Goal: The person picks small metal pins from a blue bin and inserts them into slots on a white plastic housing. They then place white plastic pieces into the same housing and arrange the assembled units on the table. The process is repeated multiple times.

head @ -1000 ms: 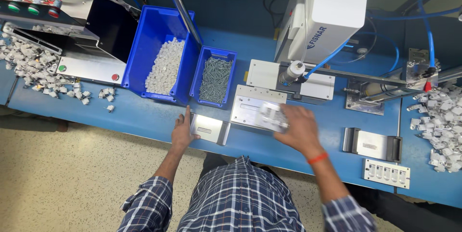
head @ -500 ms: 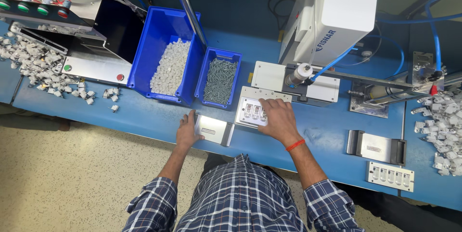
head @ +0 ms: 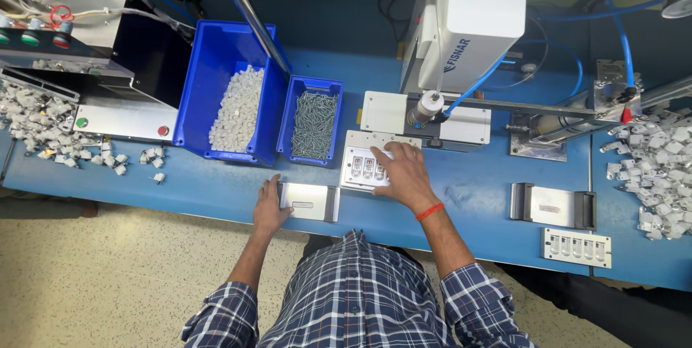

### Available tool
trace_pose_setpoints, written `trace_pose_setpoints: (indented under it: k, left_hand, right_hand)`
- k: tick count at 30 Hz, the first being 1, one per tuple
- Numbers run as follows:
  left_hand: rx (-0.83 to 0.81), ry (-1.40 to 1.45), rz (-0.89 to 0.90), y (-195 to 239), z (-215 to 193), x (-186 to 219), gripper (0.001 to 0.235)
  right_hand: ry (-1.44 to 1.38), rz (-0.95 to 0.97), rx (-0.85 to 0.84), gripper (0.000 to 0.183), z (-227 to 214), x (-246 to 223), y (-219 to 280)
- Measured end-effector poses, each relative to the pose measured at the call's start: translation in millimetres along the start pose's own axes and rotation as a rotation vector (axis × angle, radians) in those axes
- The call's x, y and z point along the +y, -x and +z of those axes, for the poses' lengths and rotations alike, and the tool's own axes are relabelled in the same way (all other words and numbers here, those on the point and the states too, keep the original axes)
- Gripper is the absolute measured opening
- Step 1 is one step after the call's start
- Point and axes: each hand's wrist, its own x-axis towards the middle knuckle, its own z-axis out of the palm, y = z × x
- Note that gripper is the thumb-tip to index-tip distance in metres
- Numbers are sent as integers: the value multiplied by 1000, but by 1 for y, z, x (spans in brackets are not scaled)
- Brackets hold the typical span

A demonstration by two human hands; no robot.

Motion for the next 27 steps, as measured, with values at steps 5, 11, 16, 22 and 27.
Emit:
trace_pose_setpoints:
  k: [5,11,16,22,27]
  left_hand:
    - [17,19,-41,1,10,-9,121]
    - [40,50,-30,-2,18,-13,116]
    - [10,9,12,-5,16,-13,114]
    - [-51,-45,-35,-2,11,-3,114]
    - [-51,-26,-83,-5,12,-3,113]
  right_hand:
    - [-110,-87,250,100,1,9,15]
    - [-331,208,842,31,17,65,60]
    - [-770,400,966,37,25,155,10]
    - [-1005,362,755,53,33,240,-98]
    - [-1177,128,864,42,65,287,-161]
